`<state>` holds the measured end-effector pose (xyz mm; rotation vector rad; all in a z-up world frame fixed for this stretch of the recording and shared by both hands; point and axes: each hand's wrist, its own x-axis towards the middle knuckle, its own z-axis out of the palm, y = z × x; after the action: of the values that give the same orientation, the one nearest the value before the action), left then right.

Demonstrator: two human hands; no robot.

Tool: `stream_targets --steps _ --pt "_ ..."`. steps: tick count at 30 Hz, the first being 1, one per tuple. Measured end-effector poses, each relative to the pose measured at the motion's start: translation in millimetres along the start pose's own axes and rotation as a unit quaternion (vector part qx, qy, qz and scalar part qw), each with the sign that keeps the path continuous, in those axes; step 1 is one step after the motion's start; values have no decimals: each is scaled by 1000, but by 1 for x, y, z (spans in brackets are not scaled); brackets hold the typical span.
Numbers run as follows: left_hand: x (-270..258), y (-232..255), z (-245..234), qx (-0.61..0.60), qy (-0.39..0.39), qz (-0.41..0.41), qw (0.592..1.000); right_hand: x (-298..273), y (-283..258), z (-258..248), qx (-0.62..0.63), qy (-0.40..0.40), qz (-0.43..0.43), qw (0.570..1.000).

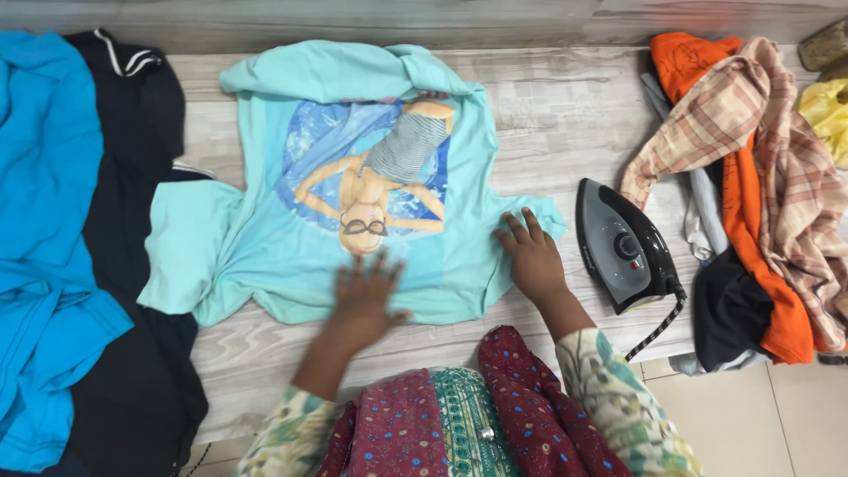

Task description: The person irons a plaid shirt and a light blue t-shirt on a flat surface. They smooth the fabric with their hands, move the iron across the body and sleeves, and flip the garments to iron different sections.

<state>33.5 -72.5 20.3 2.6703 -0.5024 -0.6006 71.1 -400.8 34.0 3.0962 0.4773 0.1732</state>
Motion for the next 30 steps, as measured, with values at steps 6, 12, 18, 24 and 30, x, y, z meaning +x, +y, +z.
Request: stream_targets --steps 6,12,18,24,30 --pt "-1 43 5 61 -131 57 988 -26 30 -21 0 77 74 994" --pt "4 40 -14 54 -234 20 971 -85 38 -77 -58 -353 300 884" --pt "23 36 10 30 69 31 997 -50 7 -16 106 -78 200 971" --pt "23 -9 43 80 261 2 962 1 -12 45 42 -56 145 987" --pt "31 -4 58 89 293 -44 951 34 14 48 58 -53 82 993"
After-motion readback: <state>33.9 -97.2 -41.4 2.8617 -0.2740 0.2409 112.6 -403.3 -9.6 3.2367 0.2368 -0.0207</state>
